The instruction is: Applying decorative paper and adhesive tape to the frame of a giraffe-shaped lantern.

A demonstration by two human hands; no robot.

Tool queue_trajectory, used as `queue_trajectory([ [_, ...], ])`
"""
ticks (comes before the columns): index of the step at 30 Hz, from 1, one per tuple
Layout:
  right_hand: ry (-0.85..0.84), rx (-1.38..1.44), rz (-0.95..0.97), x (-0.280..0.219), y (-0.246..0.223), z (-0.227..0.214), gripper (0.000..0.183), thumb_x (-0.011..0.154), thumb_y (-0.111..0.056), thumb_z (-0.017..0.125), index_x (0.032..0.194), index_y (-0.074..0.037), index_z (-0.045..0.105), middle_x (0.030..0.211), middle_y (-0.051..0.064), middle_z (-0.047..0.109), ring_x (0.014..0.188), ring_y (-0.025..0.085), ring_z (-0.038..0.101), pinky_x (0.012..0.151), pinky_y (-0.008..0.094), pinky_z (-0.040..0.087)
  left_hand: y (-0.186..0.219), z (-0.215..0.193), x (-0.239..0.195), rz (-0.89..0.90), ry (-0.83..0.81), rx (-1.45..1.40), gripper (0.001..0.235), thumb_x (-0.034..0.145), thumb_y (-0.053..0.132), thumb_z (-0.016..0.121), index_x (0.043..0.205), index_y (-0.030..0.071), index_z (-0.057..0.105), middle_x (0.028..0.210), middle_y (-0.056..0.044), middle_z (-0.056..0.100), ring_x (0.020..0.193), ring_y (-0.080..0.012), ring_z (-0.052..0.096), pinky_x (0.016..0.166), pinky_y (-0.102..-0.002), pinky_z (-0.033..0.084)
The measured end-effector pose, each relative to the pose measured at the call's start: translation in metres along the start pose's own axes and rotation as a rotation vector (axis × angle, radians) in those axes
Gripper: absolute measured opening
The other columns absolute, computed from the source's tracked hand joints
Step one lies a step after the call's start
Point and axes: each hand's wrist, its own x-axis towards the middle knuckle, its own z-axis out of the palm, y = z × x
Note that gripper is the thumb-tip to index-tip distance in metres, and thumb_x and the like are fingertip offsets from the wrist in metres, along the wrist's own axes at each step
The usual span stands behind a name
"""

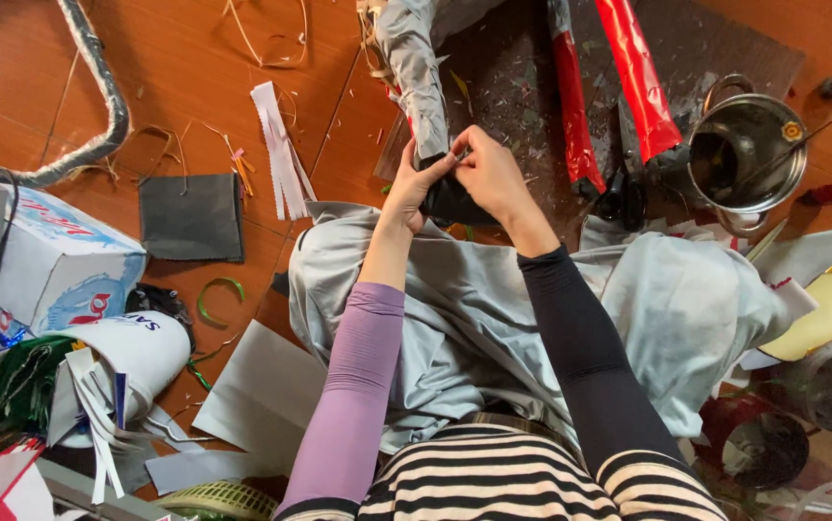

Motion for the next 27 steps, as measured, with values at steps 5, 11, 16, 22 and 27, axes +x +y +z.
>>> queue_trajectory([
  [5, 0.205, -0.037, -0.128, -0.019, 0.041, -0.032, 0.012, 0.102, -0.006, 0.061, 0.111, -0.003, 0.067, 0.093, 0.01, 0.075, 0.083, 0.016, 0.071, 0.072, 0.029, 0.052, -0.002, -0.001, 0.002, -0.003, 0.002, -0.023, 0.096, 0.076, 0.01, 0.088, 0.156, 0.01, 0.034, 0.135, -0.013, 0.06, 0.117, -0.024, 0.064, 0.094, -0.037, 0.058],
  [11, 0.117, -0.034, 0.112, -0.077, 0.143, -0.005, 0.034, 0.096, 0.001, 0.058, 0.127, -0.005, 0.07, 0.106, 0.014, 0.07, 0.093, 0.02, 0.064, 0.084, 0.034, 0.05, 0.0, 0.011, -0.002, -0.026, -0.022, -0.089, 0.073, 0.08, 0.003, 0.083, 0.144, 0.004, 0.048, 0.121, -0.013, 0.066, 0.105, -0.0239, 0.068, 0.09, -0.039, 0.059],
  [16, -0.08, 0.182, 0.127, -0.084, 0.131, 0.067, 0.043, 0.096, -0.009, 0.066, 0.138, -0.007, 0.059, 0.124, 0.003, 0.069, 0.112, 0.016, 0.065, 0.097, 0.033, 0.052, -0.009, 0.009, 0.001, -0.011, -0.029, -0.102, 0.06, 0.082, 0.003, 0.081, 0.135, 0.001, 0.053, 0.114, -0.011, 0.069, 0.098, -0.0216, 0.07, 0.089, -0.038, 0.06],
  [22, 0.045, 1.535, 0.253, -0.051, 0.076, 0.109, 0.05, 0.1, -0.03, 0.07, 0.144, -0.012, 0.055, 0.139, -0.002, 0.062, 0.128, 0.014, 0.057, 0.114, 0.036, 0.044, -0.014, 0.008, 0.003, 0.04, -0.019, -0.08, 0.059, 0.083, 0.003, 0.082, 0.135, -0.001, 0.054, 0.112, -0.011, 0.067, 0.096, -0.0207, 0.068, 0.085, -0.036, 0.059],
  [27, 0.354, 1.572, 0.294, -0.041, 0.059, 0.112, 0.053, 0.097, -0.031, 0.072, 0.143, -0.008, 0.057, 0.137, 0.002, 0.064, 0.125, 0.018, 0.059, 0.108, 0.036, 0.044, -0.005, 0.017, -0.005, 0.046, 0.003, -0.045, 0.065, 0.081, 0.006, 0.082, 0.138, 0.002, 0.052, 0.114, -0.01, 0.068, 0.098, -0.0194, 0.068, 0.086, -0.035, 0.058],
])
